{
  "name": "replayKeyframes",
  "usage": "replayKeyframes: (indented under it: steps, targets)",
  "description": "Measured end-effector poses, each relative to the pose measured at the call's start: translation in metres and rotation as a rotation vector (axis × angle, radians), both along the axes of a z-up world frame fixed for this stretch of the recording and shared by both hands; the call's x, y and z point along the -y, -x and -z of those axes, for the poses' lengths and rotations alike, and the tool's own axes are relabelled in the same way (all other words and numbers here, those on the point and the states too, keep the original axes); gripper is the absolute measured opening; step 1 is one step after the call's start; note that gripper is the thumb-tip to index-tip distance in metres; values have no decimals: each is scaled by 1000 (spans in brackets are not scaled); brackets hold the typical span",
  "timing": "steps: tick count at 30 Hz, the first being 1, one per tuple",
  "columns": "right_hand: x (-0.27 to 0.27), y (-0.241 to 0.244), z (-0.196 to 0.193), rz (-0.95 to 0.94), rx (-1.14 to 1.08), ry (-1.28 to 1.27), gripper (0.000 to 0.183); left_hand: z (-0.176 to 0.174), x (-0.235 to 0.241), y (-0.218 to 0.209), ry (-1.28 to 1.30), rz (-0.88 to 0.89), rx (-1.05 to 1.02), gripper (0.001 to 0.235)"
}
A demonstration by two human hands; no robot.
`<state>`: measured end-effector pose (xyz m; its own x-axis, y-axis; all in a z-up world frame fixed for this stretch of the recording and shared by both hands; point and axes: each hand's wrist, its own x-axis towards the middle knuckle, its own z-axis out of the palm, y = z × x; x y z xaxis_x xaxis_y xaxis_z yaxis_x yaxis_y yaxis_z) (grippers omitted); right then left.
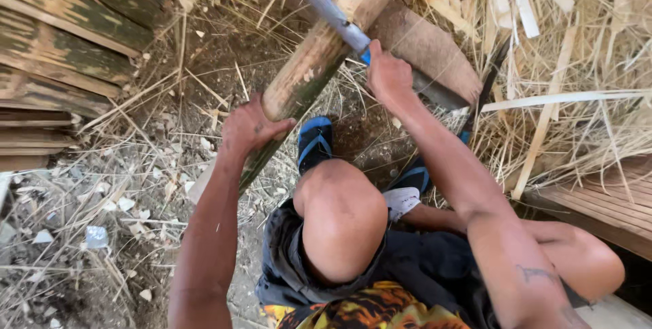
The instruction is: The person sits on the ground and uses a machete to shave the outer layer off a long bamboo pole. They repeatedly strike the bamboo against a wooden block to remove strips of material.
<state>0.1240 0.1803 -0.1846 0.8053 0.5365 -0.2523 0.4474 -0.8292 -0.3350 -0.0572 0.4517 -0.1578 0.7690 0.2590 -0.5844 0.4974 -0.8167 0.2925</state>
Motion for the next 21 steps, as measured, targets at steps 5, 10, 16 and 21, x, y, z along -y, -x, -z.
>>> replayKeyframes:
  steps: [5,10,16,21]
  targets:
    - [-3,55,2,-314,66,146,21,6,-3,6,73,-26,-112,106]
    - [28,-33,15,293,-139,-5,25,24,-6,18,-20,44,123,107]
    - [4,-32,-11,119,35,47,24,2,-7,-1,112,-62,-137,124]
    - [-25,58,4,-322,-23,199,28,24,-23,8,197,-6,-6,99]
